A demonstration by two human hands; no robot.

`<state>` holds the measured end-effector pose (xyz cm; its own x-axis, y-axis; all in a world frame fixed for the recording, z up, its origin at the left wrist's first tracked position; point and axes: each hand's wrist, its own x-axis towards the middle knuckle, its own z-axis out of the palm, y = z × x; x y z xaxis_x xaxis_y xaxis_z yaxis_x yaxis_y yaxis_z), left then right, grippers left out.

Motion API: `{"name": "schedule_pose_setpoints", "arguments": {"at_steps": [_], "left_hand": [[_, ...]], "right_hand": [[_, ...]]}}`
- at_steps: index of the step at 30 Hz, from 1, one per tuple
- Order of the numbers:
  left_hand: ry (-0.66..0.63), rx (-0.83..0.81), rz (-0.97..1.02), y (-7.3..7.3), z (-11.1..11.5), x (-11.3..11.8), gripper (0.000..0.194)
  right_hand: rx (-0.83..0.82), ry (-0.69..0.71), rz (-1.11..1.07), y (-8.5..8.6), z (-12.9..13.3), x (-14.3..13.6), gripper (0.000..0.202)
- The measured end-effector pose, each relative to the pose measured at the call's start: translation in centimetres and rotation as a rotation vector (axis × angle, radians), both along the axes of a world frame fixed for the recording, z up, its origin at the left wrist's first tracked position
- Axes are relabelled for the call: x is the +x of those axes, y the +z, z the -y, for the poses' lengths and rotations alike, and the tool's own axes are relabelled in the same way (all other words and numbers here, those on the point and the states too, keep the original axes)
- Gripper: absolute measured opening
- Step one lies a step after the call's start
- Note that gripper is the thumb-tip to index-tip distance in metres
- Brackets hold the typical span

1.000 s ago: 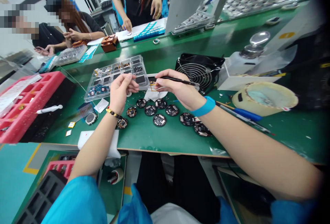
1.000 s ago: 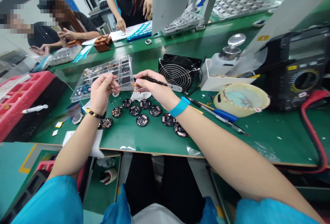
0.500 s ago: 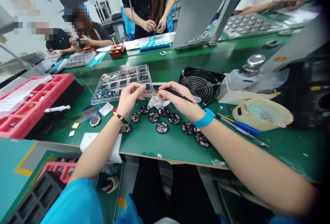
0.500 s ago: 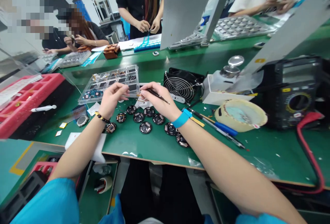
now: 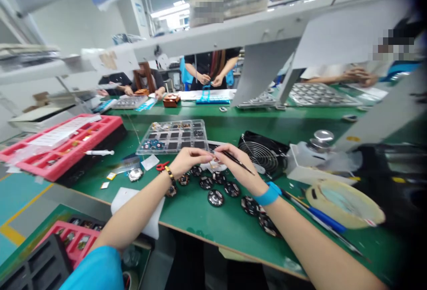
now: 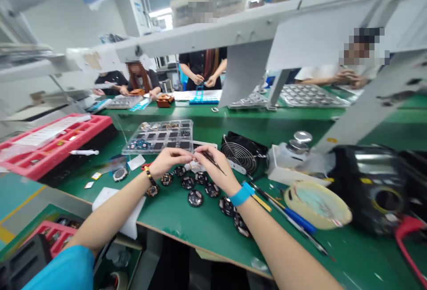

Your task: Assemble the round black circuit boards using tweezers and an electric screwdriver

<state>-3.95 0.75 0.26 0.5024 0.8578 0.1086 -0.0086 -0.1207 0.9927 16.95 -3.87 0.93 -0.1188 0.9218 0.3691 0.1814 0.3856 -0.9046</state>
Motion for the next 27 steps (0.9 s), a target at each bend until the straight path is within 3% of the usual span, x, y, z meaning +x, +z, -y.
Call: {"name": "schedule_pose_setpoints", "arguments": {"at_steps": [5,15,23,27], "left_hand": [[-0.002,-0.068,0.017,-0.2,-0.1,0.2,0.043],[-0.020,-0.264,0.165,0.7,0.1,-0.6,0.040],[0.114,-0.087,0.030,0.4,0.2,-0.1,0.053],[0.243,0.071,-0.053,1.4,0.6,-0.6,0.052]], "right_hand": [[0.074,-0.028,0.048,-0.6,-0.2,0.2,0.028],[0.304,-0.148,0.240,-0.5,0.0,0.4,0.018],[0.333,-0.120,0.206,-0.3,0.2,0.1,0.015],[0.338,-0.155,0.189,-0.2,0.2,0.2,0.019]]}}
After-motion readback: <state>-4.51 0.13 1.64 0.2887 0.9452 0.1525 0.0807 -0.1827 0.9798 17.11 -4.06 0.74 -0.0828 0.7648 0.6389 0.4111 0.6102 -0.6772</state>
